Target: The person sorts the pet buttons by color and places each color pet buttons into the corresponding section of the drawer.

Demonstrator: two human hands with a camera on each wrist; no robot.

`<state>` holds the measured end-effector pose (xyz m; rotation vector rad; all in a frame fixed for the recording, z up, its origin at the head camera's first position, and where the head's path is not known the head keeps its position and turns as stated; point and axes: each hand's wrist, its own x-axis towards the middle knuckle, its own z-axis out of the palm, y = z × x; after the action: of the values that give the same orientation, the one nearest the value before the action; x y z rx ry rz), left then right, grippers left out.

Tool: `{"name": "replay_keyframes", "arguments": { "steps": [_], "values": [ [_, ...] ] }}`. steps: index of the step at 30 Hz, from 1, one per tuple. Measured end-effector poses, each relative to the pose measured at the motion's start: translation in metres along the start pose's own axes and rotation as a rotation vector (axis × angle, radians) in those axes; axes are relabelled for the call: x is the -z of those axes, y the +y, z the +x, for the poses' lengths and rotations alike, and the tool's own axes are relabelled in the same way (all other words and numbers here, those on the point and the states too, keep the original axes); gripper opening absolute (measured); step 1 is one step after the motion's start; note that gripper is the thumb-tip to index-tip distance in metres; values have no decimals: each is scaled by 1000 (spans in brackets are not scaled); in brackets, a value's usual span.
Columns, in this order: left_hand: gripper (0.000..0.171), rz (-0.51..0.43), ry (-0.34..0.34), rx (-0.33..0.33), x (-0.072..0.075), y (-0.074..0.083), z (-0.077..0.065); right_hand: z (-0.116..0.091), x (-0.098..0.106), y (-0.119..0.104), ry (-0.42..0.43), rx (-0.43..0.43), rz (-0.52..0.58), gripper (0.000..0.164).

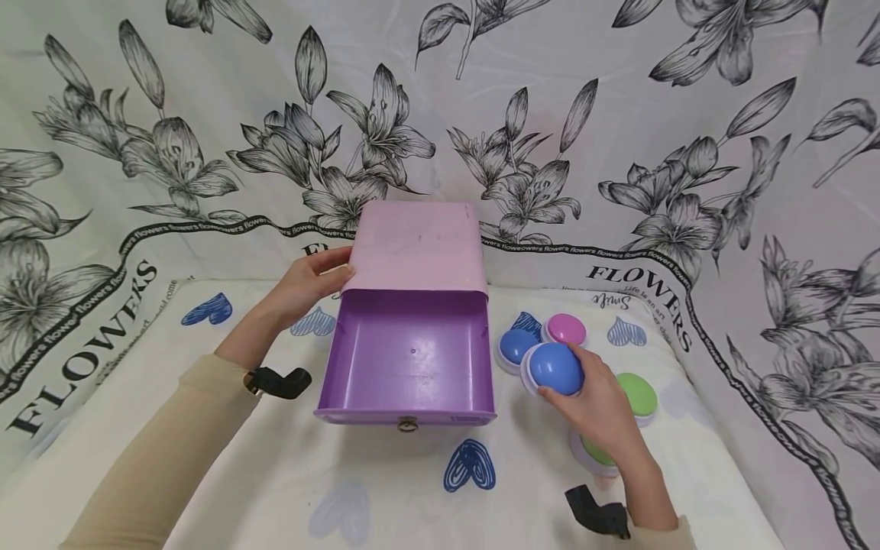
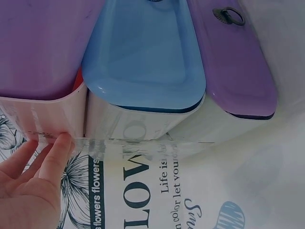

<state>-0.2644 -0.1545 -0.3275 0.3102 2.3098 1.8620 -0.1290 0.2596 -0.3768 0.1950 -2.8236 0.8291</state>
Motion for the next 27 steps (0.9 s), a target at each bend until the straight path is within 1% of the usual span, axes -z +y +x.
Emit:
{"name": "replay_keyframes", "arguments": {
  "steps": [7,10,15,22,27],
  "values": [
    [61,30,3,-9,0,0,1,8,15,-13,16,25,-27,83],
    [63,45,-3,-13,0,-1,1,11,20,-20,13,41,-21,83],
    [64,43,-10,-10,0,0,0,18,30,-29,12,83,-22,82],
    [64,40,-23,6,-1,3,-2,30,44,-45,-36,112,-17,83],
    [63,33,-29,7,-1,4,-2,38,48,-60,-24,168,-25,82]
  ]
}}
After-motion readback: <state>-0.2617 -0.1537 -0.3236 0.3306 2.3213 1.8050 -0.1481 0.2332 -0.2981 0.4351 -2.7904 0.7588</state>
